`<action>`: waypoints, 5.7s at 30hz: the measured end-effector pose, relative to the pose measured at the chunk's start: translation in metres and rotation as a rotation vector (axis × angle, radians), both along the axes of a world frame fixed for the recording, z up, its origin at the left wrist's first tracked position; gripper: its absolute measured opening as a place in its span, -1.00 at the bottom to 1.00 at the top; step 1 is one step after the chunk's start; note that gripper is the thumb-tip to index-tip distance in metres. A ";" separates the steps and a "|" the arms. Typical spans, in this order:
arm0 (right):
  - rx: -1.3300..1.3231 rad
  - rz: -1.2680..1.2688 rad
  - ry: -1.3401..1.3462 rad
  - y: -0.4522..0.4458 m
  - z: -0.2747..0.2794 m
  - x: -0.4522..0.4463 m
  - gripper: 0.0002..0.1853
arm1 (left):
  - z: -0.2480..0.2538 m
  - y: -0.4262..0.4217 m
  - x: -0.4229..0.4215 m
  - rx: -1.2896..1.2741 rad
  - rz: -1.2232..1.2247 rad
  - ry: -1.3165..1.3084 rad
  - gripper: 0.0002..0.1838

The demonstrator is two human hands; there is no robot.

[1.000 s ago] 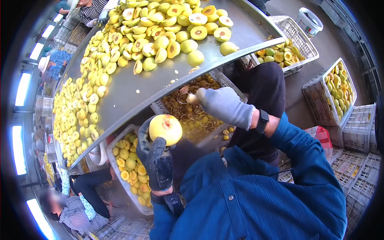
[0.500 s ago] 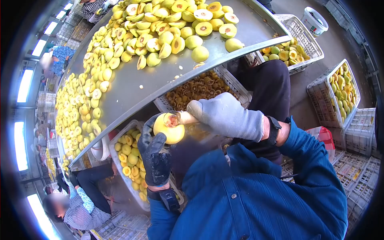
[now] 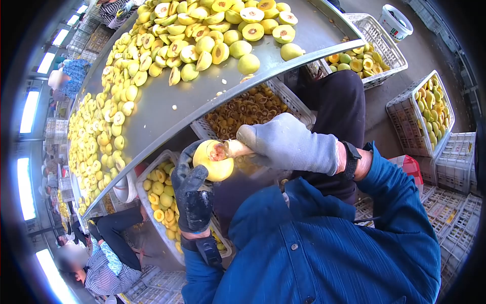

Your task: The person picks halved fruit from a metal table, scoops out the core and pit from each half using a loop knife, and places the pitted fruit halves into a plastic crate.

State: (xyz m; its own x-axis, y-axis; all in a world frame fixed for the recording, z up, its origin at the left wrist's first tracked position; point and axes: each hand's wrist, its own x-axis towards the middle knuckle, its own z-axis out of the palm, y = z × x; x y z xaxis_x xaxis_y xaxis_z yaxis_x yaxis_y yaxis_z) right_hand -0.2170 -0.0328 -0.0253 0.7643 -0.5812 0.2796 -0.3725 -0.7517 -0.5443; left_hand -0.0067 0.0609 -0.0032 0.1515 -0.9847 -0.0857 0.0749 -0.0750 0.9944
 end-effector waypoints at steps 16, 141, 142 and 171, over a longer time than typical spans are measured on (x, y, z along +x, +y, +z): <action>-0.083 -0.197 -0.006 -0.023 -0.049 0.001 -0.81 | -0.012 0.006 -0.007 -0.085 0.089 -0.412 -0.54; 0.062 -0.328 -0.184 0.033 -0.008 0.043 -0.73 | -0.021 -0.043 -0.044 -0.207 0.421 0.050 -0.21; 0.058 -0.329 -0.174 0.034 -0.008 0.042 -0.73 | -0.020 -0.042 -0.046 -0.223 0.408 0.007 -0.21; 1.101 0.141 -0.344 0.048 0.007 0.017 -0.76 | -0.008 -0.021 -0.020 -0.435 0.055 -0.384 -0.34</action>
State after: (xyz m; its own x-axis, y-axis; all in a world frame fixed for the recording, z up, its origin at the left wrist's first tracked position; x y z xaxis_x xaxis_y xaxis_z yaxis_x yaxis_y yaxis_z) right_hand -0.2005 0.0153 -0.0187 0.8234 -0.5550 -0.1184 -0.0287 0.1677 -0.9854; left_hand -0.0272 0.0396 -0.0112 0.1437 -0.9069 0.3960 -0.3048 0.3402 0.8896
